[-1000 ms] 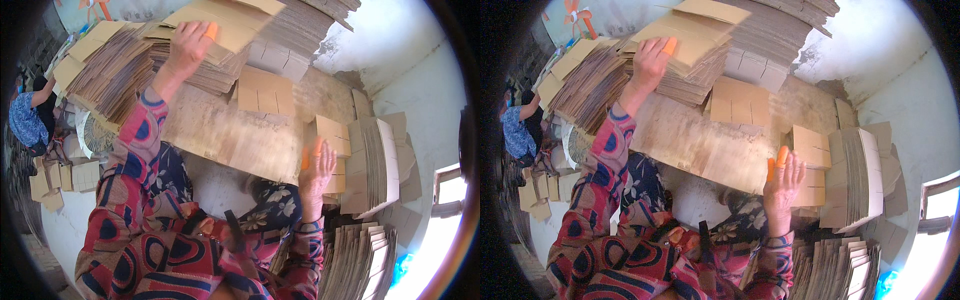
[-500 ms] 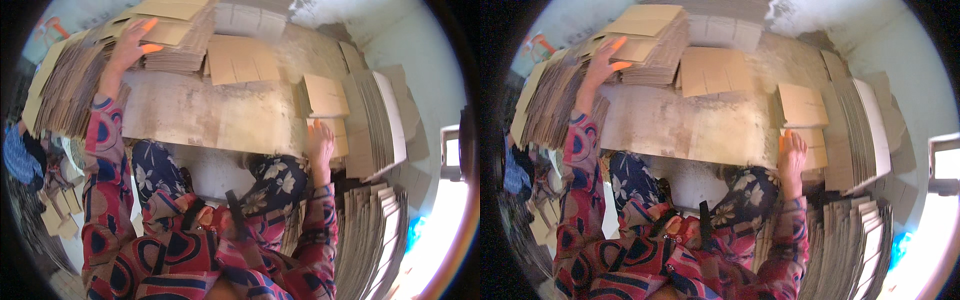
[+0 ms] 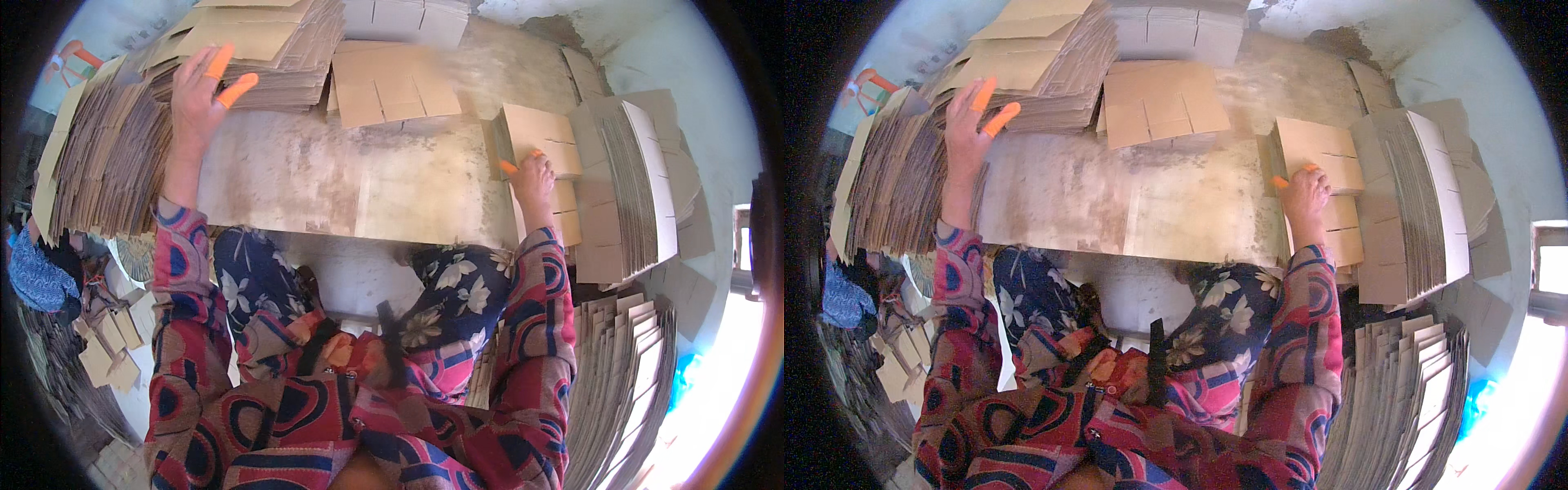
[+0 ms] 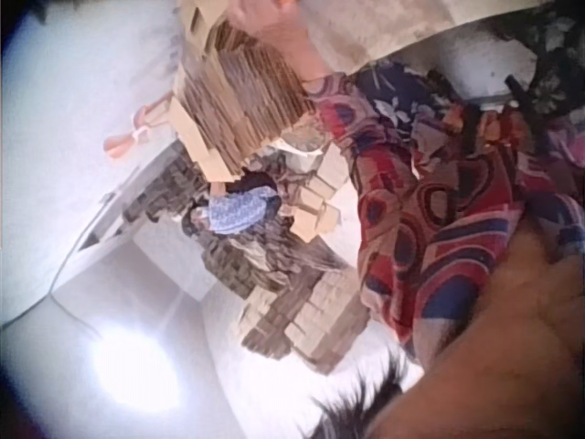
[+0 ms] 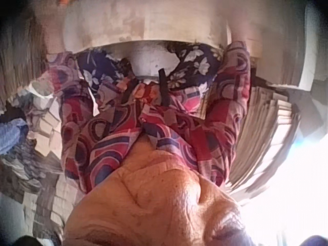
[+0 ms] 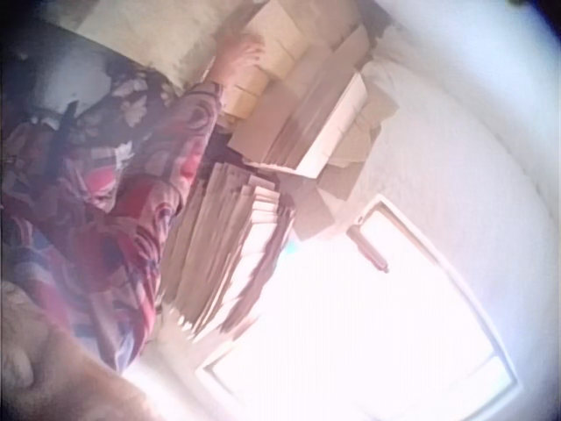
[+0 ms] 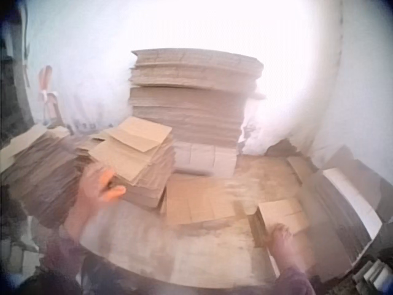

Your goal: The person sits on the floor and repeatedly folds rectangular cardboard pieces in half using both hands. They place each folded piece onto a growing stack on the table to their right.

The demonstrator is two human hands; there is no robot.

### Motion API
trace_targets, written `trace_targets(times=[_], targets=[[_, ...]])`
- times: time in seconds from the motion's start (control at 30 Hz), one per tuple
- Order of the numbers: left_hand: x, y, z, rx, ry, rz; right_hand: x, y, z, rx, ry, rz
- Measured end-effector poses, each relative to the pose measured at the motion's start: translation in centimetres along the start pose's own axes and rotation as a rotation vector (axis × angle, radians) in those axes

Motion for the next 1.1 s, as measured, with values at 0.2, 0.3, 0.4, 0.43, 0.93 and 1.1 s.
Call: trace_targets(times=[0.2,0.3,0.4,0.43,0.93,1.1], targets=[[2.2,5.5,10.4,0.205,0.258,-0.051,-2.7,0.1,3.8,-0.284,-0.186,0.025],[2.6,11.0,13.1,0.262,0.091,-0.385,-2.0,-2.8,4.3,-0.259,-0.087,0.076],[1.6,13.9,14.3,0.225,0.012,-0.505,-0.4,-5.9,4.2,-0.311,0.031,0.117],[1.4,14.6,14.3,0.202,0.002,-0.536,0.2,-6.5,4.1,-0.338,0.067,0.117],[3.0,18.5,14.9,0.198,0.125,-0.518,7.4,-14.4,0.0,-0.830,0.073,0.570],[1.3,17.6,14.8,0.078,0.215,-0.331,8.6,-16.9,-0.3,-1.001,0.070,0.551]])
Point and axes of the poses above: each hand's wrist, its own x-axis away from the middle knuckle, its own y-axis out of the palm, z = x × y, the point moved 4 cm from there along -x, towards the middle knuckle, and after that the axes turned 7 degrees about -z, right-handed, at the moved point
